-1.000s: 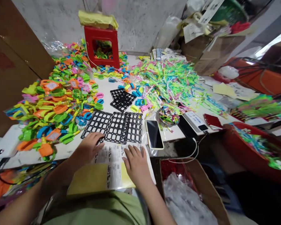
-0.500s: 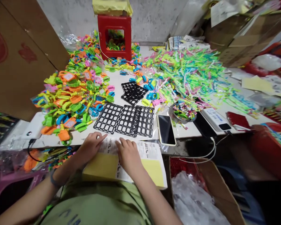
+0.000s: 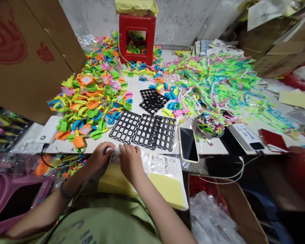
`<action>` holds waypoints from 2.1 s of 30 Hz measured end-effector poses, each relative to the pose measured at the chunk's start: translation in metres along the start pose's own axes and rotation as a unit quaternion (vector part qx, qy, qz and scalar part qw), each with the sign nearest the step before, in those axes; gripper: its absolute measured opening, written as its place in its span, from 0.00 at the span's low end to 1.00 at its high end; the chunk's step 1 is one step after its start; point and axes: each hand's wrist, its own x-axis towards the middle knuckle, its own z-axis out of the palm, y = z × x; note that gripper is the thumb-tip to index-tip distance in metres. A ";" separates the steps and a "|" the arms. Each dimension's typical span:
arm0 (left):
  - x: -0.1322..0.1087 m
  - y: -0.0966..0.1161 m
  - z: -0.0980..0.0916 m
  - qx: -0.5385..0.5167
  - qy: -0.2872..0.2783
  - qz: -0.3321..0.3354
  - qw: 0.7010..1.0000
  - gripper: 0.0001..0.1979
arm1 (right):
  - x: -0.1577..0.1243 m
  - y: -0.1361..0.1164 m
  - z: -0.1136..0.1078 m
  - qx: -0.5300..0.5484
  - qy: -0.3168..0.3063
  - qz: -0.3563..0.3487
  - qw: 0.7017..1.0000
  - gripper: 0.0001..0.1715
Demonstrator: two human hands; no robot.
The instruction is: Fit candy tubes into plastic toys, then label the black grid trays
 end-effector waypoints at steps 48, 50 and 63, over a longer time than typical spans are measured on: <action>-0.024 0.053 0.002 -0.368 -0.039 -0.254 0.894 0.12 | -0.020 -0.002 -0.012 0.007 0.216 -0.152 0.964 0.16; -0.024 0.055 0.001 -0.373 -0.033 -0.262 0.890 0.11 | -0.020 -0.002 -0.014 0.007 0.220 -0.159 0.963 0.15; -0.024 0.059 0.000 -0.156 -0.013 -0.135 0.978 0.21 | -0.025 -0.011 -0.019 0.086 0.180 -0.118 0.973 0.10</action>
